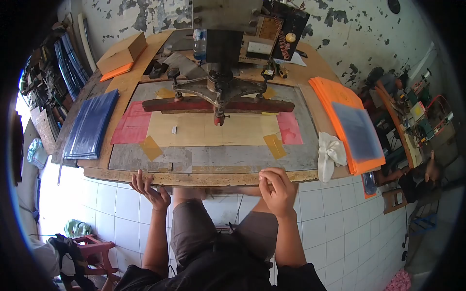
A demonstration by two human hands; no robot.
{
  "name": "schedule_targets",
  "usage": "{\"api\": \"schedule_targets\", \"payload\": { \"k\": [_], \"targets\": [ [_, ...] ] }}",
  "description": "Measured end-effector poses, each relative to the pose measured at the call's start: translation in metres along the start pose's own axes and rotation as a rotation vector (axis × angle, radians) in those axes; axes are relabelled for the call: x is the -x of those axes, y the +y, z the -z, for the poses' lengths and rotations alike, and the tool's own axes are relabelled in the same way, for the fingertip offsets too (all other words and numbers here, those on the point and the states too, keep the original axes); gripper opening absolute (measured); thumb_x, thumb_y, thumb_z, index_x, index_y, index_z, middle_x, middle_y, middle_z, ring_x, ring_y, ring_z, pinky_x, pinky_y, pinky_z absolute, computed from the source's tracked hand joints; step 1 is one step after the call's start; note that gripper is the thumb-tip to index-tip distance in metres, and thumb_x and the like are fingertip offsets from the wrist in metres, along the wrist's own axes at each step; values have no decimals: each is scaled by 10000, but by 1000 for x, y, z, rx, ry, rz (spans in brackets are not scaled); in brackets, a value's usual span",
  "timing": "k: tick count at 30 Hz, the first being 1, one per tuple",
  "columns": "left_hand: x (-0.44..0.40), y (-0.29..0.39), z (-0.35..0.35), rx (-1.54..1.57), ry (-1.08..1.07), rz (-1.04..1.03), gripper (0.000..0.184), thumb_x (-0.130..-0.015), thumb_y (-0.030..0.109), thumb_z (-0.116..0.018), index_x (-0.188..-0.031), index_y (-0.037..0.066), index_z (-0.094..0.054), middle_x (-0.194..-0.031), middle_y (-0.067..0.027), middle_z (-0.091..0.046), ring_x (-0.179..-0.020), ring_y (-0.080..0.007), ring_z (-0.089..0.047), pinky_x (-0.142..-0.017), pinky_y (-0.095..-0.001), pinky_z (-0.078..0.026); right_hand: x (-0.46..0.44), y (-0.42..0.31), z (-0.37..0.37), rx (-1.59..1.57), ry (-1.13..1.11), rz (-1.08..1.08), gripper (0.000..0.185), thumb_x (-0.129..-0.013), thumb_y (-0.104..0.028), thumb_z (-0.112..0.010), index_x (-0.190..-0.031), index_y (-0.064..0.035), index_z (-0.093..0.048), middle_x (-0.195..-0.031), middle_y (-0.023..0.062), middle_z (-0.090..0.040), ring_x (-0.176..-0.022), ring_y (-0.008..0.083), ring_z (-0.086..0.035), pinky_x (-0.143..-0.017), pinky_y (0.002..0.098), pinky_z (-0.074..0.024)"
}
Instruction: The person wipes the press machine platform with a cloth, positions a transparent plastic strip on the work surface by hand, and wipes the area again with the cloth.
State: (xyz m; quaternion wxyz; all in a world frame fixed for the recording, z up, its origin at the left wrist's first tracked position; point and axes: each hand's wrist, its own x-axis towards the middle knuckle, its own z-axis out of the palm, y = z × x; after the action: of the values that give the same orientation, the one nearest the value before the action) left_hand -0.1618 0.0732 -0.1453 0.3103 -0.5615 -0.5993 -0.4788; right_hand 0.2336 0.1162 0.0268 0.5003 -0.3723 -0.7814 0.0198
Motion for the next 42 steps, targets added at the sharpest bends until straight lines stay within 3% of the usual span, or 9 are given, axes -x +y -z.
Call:
{"api": "schedule_targets", "payload": {
  "k": [4,19,25,29,32,35,39,40,42],
  "targets": [
    [2,3,4,-10,-39,35,472,-1098,391,-493,-1484,121,-522,-1689,-244,-470,-1622,-513,-320,-1333,-731,-116,-8,13,-4,-12,-2,-127,132,-970,86,-749,-1074,6,-740,-1070,120,-726,-882,238,-746,-785,340,-601],
    [-7,12,19,46,-75,54,567,-1000,273,-620,-1540,114,-551,-1695,-193,-504,-1630,-493,-351,-1357,-700,-95,5,42,-25,0,115,-239,89,-1013,18,-733,-1101,0,-736,-1076,141,-719,-936,305,-730,-856,398,-589],
    [-16,15,30,51,-110,69,529,-997,266,-617,-1503,111,-605,-1656,-156,-566,-1618,-426,-400,-1359,-635,-144,9,49,-23,14,92,-230,97,-1019,-3,-731,-1117,-12,-734,-1114,127,-739,-995,313,-751,-899,403,-595],
    [-42,26,47,31,-139,150,444,-997,269,-611,-1402,96,-672,-1463,-133,-690,-1429,-357,-572,-1283,-553,-250,5,57,-17,-2,30,-221,112,-1024,-25,-731,-1135,-11,-736,-1216,145,-766,-1103,352,-760,-973,425,-590],
    [-83,21,55,113,-90,213,339,-996,244,-644,-1285,89,-725,-1208,-100,-742,-1140,-322,-664,-1117,-459,-366,-7,56,-11,-76,-113,-259,187,-1040,-91,-739,-1211,-15,-732,-1301,161,-759,-1237,383,-720,-1084,465,-548],
    [-143,21,52,180,-329,251,296,-1011,227,-669,-1270,98,-730,-1198,-110,-737,-1154,-298,-668,-1085,-423,-403,-27,67,-10,67,-155,-204,283,-1072,-146,-725,-1312,3,-704,-1329,179,-751,-1306,371,-691,-1157,453,-502],
    [-187,-9,-11,313,-697,307,390,-1045,279,-672,-1363,59,-717,-1366,-172,-702,-1334,-365,-632,-1207,-514,-399,-52,132,-33,124,-334,-204,465,-1099,-271,-703,-1485,-22,-632,-1564,206,-626,-1484,403,-567,-1253,505,-433],
    [-189,-17,-31,290,-702,197,413,-1054,295,-653,-1384,51,-705,-1407,-190,-678,-1380,-380,-600,-1236,-527,-376,-62,145,-39,187,-478,-281,593,-1139,-351,-622,-1624,-28,-513,-1691,219,-507,-1599,399,-446,-1317,517,-352],
    [-188,-31,-70,240,-716,-25,462,-1072,326,-613,-1424,36,-683,-1489,-225,-632,-1470,-410,-534,-1294,-552,-330,-80,174,-62,246,-523,-310,646,-1156,-387,-566,-1684,-40,-432,-1735,233,-448,-1642,407,-370,-1344,525,-294]
  ]
}}
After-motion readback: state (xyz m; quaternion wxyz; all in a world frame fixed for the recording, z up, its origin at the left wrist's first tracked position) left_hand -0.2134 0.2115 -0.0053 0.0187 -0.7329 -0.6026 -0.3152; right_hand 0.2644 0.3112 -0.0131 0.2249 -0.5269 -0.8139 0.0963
